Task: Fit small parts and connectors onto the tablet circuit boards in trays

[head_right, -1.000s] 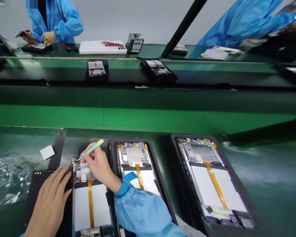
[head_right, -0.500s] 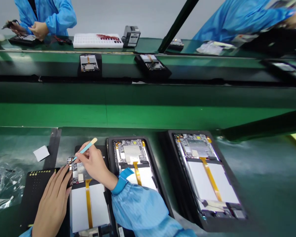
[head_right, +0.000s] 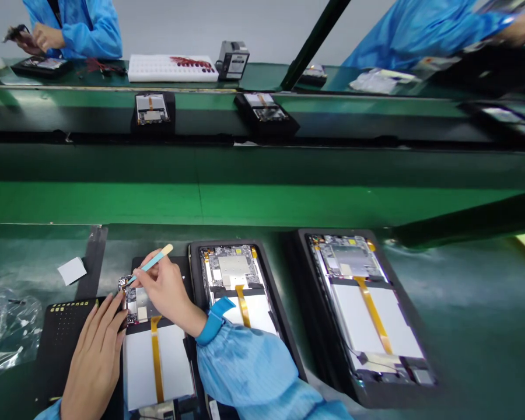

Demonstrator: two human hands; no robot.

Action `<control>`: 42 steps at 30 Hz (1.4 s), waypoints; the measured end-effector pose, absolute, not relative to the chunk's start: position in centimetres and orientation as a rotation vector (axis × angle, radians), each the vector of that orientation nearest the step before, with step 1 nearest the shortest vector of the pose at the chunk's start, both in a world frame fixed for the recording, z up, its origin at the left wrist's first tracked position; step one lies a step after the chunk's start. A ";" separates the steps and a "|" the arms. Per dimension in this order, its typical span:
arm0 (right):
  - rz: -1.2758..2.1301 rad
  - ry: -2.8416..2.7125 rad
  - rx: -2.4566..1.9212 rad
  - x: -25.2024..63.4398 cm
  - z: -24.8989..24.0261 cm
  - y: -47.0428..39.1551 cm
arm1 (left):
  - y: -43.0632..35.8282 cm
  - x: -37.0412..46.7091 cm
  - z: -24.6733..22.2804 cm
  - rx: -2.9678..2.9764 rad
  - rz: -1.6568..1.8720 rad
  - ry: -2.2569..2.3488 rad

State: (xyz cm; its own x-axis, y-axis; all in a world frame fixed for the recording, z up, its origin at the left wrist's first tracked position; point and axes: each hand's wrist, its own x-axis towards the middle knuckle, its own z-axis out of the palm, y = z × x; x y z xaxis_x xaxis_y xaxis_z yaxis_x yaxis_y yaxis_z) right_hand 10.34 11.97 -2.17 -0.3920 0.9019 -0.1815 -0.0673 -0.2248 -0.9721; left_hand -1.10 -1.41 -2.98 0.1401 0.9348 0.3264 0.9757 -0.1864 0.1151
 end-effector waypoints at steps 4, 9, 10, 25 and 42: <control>1.679 -1.344 -1.088 10.4 -2.2 11.9 | -1.4 -1.2 -3.0 -2.270 -0.500 -1.905; 1.666 -1.364 -1.081 10.3 -2.3 12.0 | -1.4 -1.1 -3.1 -2.267 -0.504 -1.922; 1.676 -1.352 -1.074 10.3 -2.3 12.0 | -1.4 -1.1 -3.0 -2.267 -0.510 -1.925; 1.703 -1.358 -1.000 10.5 -2.1 11.7 | -1.6 -0.7 -3.1 -2.208 -0.564 -2.023; 1.754 -1.252 -1.008 10.3 -2.2 12.1 | -1.8 -0.9 -3.6 -2.213 -0.534 -1.972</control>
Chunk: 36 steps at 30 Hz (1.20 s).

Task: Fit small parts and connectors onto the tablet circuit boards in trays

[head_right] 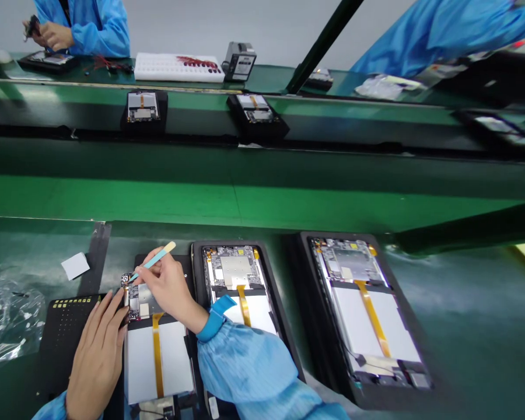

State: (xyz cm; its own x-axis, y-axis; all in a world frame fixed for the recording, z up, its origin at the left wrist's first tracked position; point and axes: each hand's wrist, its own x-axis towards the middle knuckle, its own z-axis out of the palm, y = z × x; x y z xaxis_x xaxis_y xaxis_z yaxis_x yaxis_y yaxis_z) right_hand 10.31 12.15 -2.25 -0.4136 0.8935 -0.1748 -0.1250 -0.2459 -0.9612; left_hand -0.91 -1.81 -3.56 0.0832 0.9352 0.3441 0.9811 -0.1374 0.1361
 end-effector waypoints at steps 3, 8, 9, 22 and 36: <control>1.717 -1.301 -1.028 10.3 -2.3 12.0 | -1.8 -0.9 -3.5 -2.225 -0.524 -1.975; 1.677 -1.354 -1.037 10.3 -2.2 11.9 | -2.0 -0.9 -3.5 -2.248 -0.501 -1.987; 1.674 -1.356 -1.042 10.3 -2.2 11.9 | -2.0 -0.9 -3.5 -2.248 -0.505 -1.987; 1.615 -1.438 -1.044 10.4 -2.4 11.7 | -1.5 -0.5 -2.7 -2.218 -0.581 -2.006; 1.399 -1.032 -0.993 10.9 -0.6 12.2 | -1.1 -1.0 -2.8 -2.247 -0.448 -1.925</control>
State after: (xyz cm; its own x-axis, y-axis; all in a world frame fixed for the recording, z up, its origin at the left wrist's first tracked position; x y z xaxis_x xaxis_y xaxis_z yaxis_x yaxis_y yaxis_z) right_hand 10.91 12.24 -0.63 -0.0696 0.9973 -0.0233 -0.2722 -0.0415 -0.9613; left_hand -0.99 -1.07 -2.76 0.1322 0.9385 0.3190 0.9829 -0.1658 0.0805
